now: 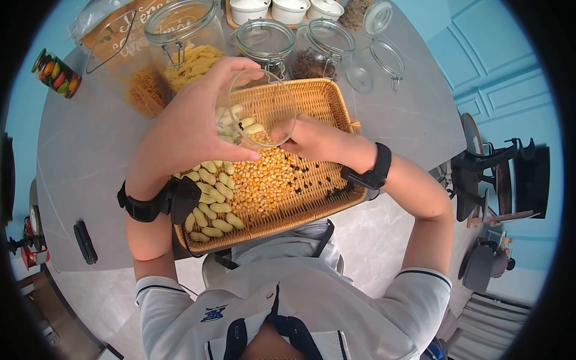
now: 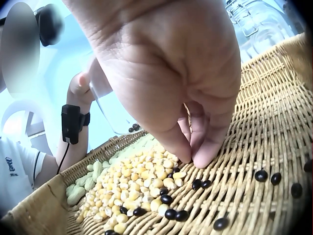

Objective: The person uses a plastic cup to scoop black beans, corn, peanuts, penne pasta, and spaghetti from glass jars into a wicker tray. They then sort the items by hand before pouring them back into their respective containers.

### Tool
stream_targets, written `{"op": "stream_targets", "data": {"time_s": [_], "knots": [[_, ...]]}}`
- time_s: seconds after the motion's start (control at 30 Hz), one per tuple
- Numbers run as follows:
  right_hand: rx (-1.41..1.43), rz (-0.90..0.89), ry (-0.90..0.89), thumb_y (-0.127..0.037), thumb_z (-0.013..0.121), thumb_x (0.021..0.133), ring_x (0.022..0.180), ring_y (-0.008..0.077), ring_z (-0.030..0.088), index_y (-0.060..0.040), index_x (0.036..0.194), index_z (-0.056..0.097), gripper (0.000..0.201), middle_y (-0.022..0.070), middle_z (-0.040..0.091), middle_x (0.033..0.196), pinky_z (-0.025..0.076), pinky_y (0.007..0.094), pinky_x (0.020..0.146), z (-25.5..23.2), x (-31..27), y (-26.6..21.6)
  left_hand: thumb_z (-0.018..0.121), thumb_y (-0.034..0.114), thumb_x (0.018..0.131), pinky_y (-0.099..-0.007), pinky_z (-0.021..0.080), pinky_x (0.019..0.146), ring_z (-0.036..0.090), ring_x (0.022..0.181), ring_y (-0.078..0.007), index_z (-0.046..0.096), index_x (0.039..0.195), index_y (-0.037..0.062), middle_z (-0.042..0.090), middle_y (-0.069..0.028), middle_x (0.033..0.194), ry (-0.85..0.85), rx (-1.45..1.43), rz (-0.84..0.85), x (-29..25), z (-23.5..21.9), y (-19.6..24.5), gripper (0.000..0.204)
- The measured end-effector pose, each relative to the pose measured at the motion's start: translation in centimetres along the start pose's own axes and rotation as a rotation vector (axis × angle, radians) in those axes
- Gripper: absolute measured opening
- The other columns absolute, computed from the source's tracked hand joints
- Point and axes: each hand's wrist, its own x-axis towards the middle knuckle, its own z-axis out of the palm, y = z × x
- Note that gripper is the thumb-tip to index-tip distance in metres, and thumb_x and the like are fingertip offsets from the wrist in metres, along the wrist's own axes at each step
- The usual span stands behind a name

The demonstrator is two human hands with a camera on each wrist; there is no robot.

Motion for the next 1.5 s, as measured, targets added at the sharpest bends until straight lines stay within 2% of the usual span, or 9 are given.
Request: {"op": "stream_targets", "data": {"time_s": [0.2,0.5,0.7,1.0,1.1,1.2,1.3,1.4,1.5], "knots": [[-0.018,-0.030,-0.041,-0.002,0.076,0.083,0.088,0.0318,0.067,-0.0010,0.098,0.066,0.018,0.0121,0.065,0.094,0.052,0.0406,0.076,0.1,0.0,1.0,0.093,0.019,0.059,-0.0397,0.044,0.108,0.057,0.131,-0.0328,0.045,0.141,0.0080,0.062,-0.0163,0.136,-0.009,0.000,-0.013,0.0,-0.1,0.2,0.096],[0.002,-0.063,0.046,-0.002,0.074,0.083,0.082,0.0315,0.067,-0.0013,0.097,0.066,0.016,0.0112,0.067,0.090,0.052,0.0401,0.072,0.5,0.3,0.8,0.094,0.018,0.059,-0.0394,0.043,0.110,0.056,0.132,-0.0326,0.044,0.142,0.0076,0.062,-0.0155,0.137,-0.014,0.008,-0.011,0.0,0.0,0.0,0.097],[-0.042,-0.018,0.032,-0.002,0.076,0.084,0.093,0.0354,0.069,0.0007,0.096,0.065,0.016,0.0150,0.069,0.096,0.054,0.0425,0.079,0.3,0.0,0.1,0.094,0.018,0.059,-0.0392,0.044,0.109,0.057,0.132,-0.0326,0.044,0.142,0.0077,0.062,-0.0157,0.137,-0.017,0.011,-0.007,0.0,0.0,0.0,0.097],[-0.133,0.043,0.037,0.000,0.070,0.088,0.096,0.0374,0.068,0.0007,0.106,0.066,0.018,0.0189,0.069,0.099,0.054,0.0428,0.083,0.3,-1.1,0.1,0.093,0.019,0.060,-0.0402,0.044,0.108,0.057,0.130,-0.0346,0.044,0.141,0.0079,0.063,-0.0169,0.135,-0.003,0.016,0.003,-0.1,-0.1,0.0,0.094],[-0.080,0.029,0.122,0.006,0.069,0.086,0.079,0.0298,0.065,0.0020,0.102,0.062,0.018,0.0130,0.065,0.090,0.053,0.0360,0.074,0.1,-1.7,0.6,0.093,0.019,0.061,-0.0405,0.043,0.108,0.057,0.130,-0.0350,0.044,0.141,0.0078,0.063,-0.0172,0.135,-0.003,0.027,0.000,-0.1,-0.1,0.0,0.094],[0.023,0.291,0.075,0.002,0.066,0.093,0.076,0.0188,0.066,0.0030,0.107,0.063,0.014,0.0087,0.067,0.088,0.055,0.0301,0.072,-1.6,-2.3,0.3,0.093,0.019,0.061,-0.0407,0.043,0.109,0.056,0.131,-0.0352,0.044,0.141,0.0076,0.062,-0.0172,0.136,-0.012,0.034,-0.013,-0.2,-0.2,0.0,0.094],[0.420,0.398,0.189,-0.003,0.068,0.096,0.074,0.0143,0.066,0.0033,0.107,0.067,0.013,0.0066,0.069,0.088,0.054,0.0262,0.068,-4.5,-2.9,-1.0,0.093,0.019,0.062,-0.0408,0.043,0.109,0.056,0.131,-0.0353,0.043,0.141,0.0074,0.061,-0.0171,0.137,-0.015,0.030,-0.014,-0.2,-0.2,-0.1,0.094],[0.489,0.286,0.356,-0.005,0.067,0.098,0.078,0.0067,0.062,0.0043,0.108,0.067,0.014,0.0028,0.067,0.088,0.053,0.0209,0.069,-7.8,-2.9,-5.2,0.093,0.019,0.063,-0.0408,0.043,0.109,0.056,0.131,-0.0351,0.043,0.141,0.0073,0.061,-0.0171,0.138,-0.019,0.026,-0.019,-0.2,0.0,-0.1,0.094],[0.515,0.170,0.412,-0.005,0.072,0.094,0.077,0.0068,0.062,0.0030,0.108,0.069,0.016,0.0020,0.068,0.088,0.053,0.0220,0.069,-9.1,-2.4,-8.8,0.092,0.020,0.063,-0.0406,0.044,0.108,0.057,0.130,-0.0346,0.043,0.142,0.0074,0.061,-0.0168,0.137,-0.024,0.029,-0.022,-0.2,0.0,0.1,0.093]]}}
